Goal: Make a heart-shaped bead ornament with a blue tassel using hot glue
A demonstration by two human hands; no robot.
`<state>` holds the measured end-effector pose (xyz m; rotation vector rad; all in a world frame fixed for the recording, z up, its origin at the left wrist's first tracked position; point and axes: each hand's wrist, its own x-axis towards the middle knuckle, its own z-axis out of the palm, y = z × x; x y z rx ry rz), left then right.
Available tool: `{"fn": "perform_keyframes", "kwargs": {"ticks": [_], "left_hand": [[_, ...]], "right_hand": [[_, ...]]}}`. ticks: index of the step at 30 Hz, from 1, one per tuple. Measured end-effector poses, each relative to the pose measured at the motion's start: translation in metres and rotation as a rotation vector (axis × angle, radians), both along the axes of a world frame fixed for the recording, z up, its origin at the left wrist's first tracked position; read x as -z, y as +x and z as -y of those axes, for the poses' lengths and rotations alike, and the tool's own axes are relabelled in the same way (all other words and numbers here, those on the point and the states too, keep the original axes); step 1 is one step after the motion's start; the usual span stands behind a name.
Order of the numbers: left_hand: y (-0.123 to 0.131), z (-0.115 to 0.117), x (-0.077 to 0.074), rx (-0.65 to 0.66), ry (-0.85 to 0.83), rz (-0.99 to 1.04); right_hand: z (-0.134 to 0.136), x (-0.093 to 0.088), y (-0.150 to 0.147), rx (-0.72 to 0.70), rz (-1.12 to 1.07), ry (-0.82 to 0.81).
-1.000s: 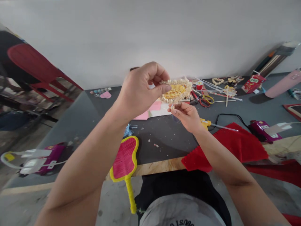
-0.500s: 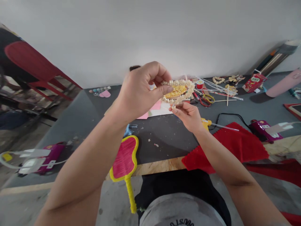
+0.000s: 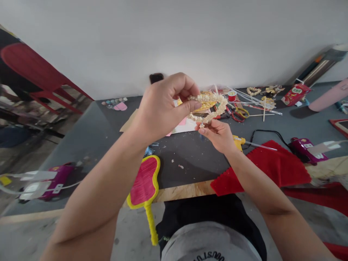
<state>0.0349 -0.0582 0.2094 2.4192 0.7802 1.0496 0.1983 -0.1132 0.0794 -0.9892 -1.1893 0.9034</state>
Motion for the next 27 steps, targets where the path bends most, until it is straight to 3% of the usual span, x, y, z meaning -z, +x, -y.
{"fn": "perform_keyframes", "kwargs": {"ticks": [11, 27], "left_hand": [[-0.0019, 0.0, 0.0023, 0.011, -0.043, 0.001], [-0.0022, -0.0077, 0.0084, 0.09, 0.079, 0.079]], "right_hand": [[0.0013, 0.0001, 0.0005, 0.044, 0.05, 0.01], [-0.0032, 0.0068, 0.0009, 0.051, 0.065, 0.069]]}}
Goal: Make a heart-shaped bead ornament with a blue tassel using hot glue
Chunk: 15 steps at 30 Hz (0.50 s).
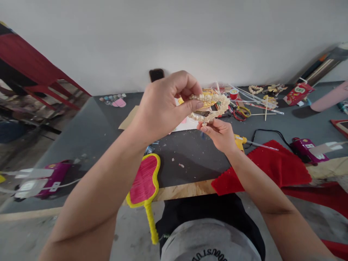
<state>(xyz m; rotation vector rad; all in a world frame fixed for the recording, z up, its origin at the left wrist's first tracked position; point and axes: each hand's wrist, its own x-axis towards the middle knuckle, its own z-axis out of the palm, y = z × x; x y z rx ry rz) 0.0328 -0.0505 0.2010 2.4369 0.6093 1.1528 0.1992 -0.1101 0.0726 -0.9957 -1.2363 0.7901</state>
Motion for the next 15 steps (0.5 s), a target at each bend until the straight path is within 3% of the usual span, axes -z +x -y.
{"fn": "perform_keyframes", "kwargs": {"ticks": [15], "left_hand": [[-0.005, -0.005, 0.004, -0.035, -0.028, 0.003]], "right_hand": [[0.0, 0.015, -0.004, -0.09, -0.091, -0.119]]}}
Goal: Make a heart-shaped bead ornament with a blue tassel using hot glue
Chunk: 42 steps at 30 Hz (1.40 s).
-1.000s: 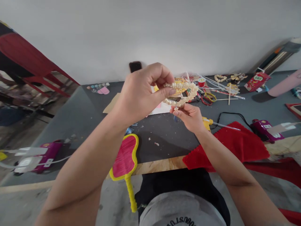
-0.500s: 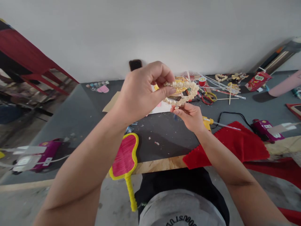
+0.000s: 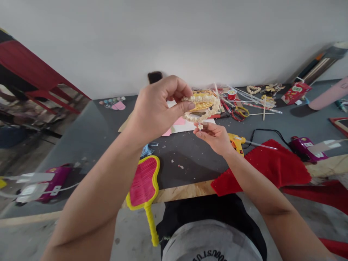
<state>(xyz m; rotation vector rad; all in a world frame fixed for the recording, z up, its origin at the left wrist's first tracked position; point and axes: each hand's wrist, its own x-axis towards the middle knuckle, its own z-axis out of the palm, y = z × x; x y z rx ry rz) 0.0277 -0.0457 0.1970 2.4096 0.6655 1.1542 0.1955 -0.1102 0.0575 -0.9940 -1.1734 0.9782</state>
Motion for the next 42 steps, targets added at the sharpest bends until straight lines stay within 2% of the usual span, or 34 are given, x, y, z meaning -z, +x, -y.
{"fn": "perform_keyframes", "kwargs": {"ticks": [8, 16, 22, 27, 31, 35, 38, 42], "left_hand": [[-0.01, -0.009, 0.006, -0.074, -0.086, -0.008], [-0.02, -0.023, 0.005, -0.052, -0.129, 0.014], [-0.029, -0.035, -0.002, -0.023, -0.126, 0.074], [-0.034, -0.043, -0.005, 0.052, -0.119, 0.127], [-0.034, -0.044, -0.005, 0.072, -0.13, 0.112], [-0.03, -0.04, -0.003, 0.071, -0.131, 0.069], [-0.026, -0.035, 0.001, 0.075, -0.121, 0.046], [-0.021, -0.032, 0.007, 0.135, -0.175, 0.085]], "right_hand": [[0.016, 0.017, -0.009, -0.006, 0.04, -0.101], [0.029, 0.042, -0.012, -0.069, 0.38, -0.218], [0.05, 0.043, -0.007, -0.131, 0.571, -0.196], [0.057, 0.039, 0.002, -0.088, 0.672, -0.065], [0.049, 0.018, 0.015, 0.014, 0.633, 0.016], [0.039, -0.026, 0.028, 0.136, 0.559, 0.129], [0.032, -0.057, 0.032, 0.131, 0.488, 0.247], [0.022, -0.082, 0.031, 0.112, 0.483, 0.335]]}}
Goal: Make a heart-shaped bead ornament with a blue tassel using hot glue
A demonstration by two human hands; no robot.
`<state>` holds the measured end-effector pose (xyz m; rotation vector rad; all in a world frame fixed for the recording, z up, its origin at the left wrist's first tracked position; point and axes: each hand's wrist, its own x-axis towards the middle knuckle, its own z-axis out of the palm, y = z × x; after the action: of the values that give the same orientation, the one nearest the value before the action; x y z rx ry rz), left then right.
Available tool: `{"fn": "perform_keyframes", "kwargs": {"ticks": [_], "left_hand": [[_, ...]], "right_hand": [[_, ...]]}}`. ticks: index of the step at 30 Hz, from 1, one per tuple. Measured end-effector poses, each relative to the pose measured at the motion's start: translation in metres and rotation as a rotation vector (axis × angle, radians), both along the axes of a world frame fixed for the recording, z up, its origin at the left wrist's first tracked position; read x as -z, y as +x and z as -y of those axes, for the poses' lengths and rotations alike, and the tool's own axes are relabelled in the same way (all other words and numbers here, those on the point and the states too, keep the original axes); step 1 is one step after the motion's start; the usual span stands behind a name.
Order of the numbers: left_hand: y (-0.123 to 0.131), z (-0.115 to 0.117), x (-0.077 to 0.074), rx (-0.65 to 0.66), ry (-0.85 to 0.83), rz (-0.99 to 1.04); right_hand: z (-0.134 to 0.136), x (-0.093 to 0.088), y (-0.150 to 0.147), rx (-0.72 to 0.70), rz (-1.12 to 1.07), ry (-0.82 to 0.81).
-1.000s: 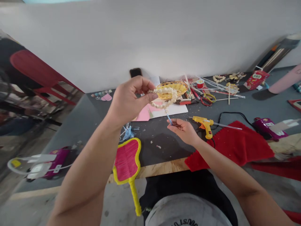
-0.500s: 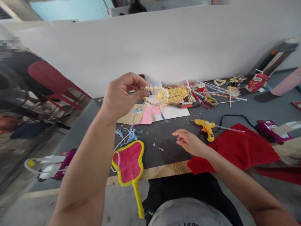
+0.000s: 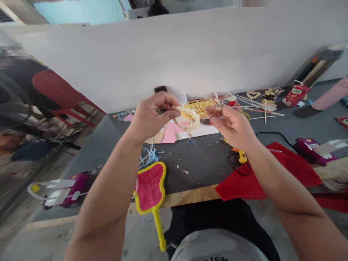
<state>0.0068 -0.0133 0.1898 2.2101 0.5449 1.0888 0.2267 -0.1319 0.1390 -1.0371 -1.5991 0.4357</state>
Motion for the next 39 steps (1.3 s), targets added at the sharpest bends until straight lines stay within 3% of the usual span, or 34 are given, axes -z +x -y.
{"fn": "perform_keyframes", "kwargs": {"ticks": [11, 17, 25, 31, 36, 39], "left_hand": [[0.008, -0.002, 0.018, 0.216, -0.262, 0.105], [0.014, -0.004, 0.026, 0.295, -0.325, 0.097], [0.027, -0.001, 0.037, 0.419, -0.503, 0.173], [0.037, 0.0, 0.048, 0.49, -0.685, 0.344], [0.036, -0.006, 0.064, 0.488, -0.991, 0.393], [0.035, -0.003, 0.075, 0.51, -1.093, 0.371]], "right_hand": [[-0.026, -0.047, -0.004, -0.169, 0.467, 0.244], [-0.03, -0.07, -0.007, -0.29, 0.569, 0.209], [-0.033, -0.093, -0.013, -0.332, 0.535, 0.112], [-0.046, -0.092, -0.004, -0.265, 0.454, 0.064], [-0.077, -0.077, 0.028, -0.166, 0.344, 0.018], [-0.096, -0.069, 0.046, -0.1, 0.215, 0.016]]}}
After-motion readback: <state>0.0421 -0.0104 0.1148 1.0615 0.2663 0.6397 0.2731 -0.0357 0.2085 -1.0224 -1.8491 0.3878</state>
